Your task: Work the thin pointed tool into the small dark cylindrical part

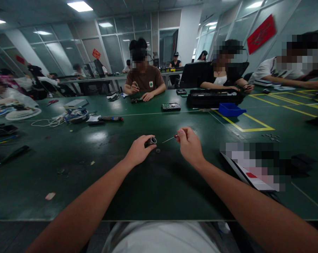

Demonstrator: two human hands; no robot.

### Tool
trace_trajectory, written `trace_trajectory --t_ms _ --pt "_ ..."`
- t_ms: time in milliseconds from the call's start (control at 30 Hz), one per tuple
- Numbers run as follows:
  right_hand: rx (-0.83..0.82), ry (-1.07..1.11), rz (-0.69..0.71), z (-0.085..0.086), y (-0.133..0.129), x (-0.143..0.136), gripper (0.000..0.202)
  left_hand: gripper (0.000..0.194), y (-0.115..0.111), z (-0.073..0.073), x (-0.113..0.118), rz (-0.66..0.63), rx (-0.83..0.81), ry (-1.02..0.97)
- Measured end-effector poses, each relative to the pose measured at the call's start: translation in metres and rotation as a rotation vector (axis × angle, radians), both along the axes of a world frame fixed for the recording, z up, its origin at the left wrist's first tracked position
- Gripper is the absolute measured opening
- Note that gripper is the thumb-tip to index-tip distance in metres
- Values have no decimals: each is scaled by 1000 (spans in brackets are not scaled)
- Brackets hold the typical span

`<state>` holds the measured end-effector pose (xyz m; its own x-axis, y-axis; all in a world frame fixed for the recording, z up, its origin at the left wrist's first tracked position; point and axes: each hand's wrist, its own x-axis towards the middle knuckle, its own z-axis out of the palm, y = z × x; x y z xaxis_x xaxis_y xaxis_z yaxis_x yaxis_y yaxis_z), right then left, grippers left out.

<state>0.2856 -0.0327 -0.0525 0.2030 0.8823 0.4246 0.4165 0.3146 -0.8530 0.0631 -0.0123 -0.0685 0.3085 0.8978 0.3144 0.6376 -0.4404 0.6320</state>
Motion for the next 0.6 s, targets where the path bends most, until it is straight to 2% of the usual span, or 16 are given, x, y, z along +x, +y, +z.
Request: trace_trajectory --t_ms 133,267,333,400,500,600 --pt "-2 2 -8 0 0 0 24 34 5 -4 -1 46 -85 -240" --pt "10 27 13 -1 0 0 24 43 12 -9 -1 33 -221 -503" --pt "13 38 20 -2 0 0 24 46 11 -8 -1 16 -282 -565" --pt "15 39 23 -2 0 0 25 42 6 -4 1 11 -298 -502" --pt "23 32 24 -2 0 0 24 34 -6 5 5 1 -222 -211" --pt "26 21 20 -2 0 0 24 29 -17 10 12 -99 -133 56"
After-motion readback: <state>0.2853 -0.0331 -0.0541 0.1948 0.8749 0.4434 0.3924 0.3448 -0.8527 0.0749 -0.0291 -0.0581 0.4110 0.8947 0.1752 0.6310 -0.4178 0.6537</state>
